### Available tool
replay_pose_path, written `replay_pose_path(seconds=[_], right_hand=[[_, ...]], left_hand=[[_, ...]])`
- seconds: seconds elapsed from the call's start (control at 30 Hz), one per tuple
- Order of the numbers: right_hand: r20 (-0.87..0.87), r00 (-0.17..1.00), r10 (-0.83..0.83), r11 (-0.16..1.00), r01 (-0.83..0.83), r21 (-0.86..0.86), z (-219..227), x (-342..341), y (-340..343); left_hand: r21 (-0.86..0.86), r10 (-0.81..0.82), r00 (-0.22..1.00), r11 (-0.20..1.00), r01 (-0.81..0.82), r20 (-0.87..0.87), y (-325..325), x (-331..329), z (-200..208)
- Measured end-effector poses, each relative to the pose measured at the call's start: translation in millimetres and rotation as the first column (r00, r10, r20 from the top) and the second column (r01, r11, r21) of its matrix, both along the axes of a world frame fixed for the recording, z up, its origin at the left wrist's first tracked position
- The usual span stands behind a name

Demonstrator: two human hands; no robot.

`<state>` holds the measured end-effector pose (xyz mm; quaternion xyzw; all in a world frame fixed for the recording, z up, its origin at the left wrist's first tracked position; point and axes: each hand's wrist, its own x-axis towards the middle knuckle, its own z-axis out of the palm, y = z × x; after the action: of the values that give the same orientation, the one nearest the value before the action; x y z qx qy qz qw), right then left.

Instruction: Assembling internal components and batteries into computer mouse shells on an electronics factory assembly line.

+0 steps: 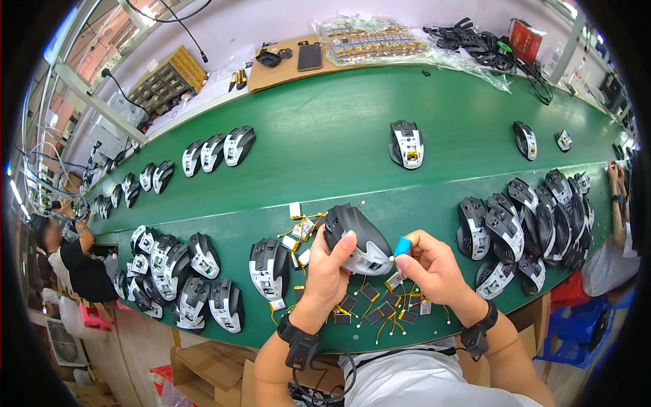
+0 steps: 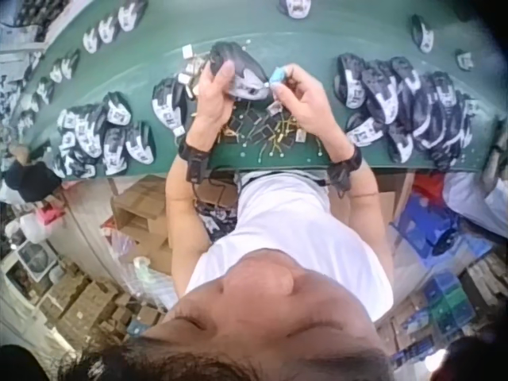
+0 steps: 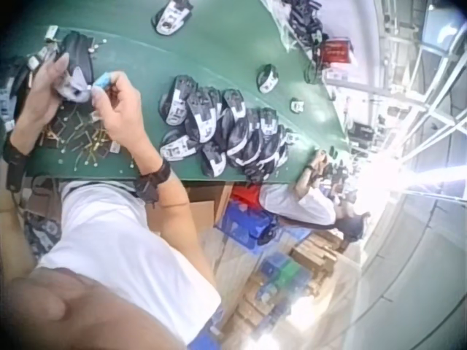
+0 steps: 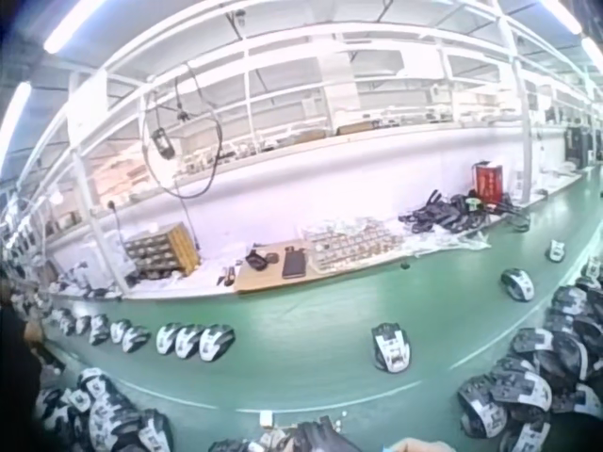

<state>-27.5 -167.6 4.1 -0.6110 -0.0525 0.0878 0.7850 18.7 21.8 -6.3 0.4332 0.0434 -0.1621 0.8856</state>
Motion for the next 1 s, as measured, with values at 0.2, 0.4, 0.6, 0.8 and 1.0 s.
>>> replay_pose_path(seconds=[0.2,0.4,0.6,0.8,1.0], right_hand=[[0.281,0.958,-0.057,0.917,0.161,-0.366,4.8,1.4,6.2],[0.308,0.935,-0.176,0.871,0.294,-0.393,1.2,2.9,8.4],[0.401,0.874,-0.274,0.786,0.444,-0.431,-2.1,2.4,12.2],[0.504,0.813,-0.292,0.697,0.542,-0.47,-5.6,5.4,10.3],[0.321,0.888,-0.329,0.834,0.433,-0.343,-0.1,3.9,12.3]], left_hand=[[-0.178,-0.127,0.986,0.978,0.106,-0.11,4.2,-1.5,5.6],[-0.215,-0.169,0.974,0.956,0.2,0.154,2.7,-2.0,11.0],[-0.191,-0.184,0.958,0.955,0.227,0.22,-7.5,-12.3,12.2],[-0.217,-0.23,0.943,0.934,0.283,0.241,-13.2,-11.8,11.3],[-0.009,-0.257,0.839,0.955,0.298,0.479,-13.0,-9.0,4.4]])
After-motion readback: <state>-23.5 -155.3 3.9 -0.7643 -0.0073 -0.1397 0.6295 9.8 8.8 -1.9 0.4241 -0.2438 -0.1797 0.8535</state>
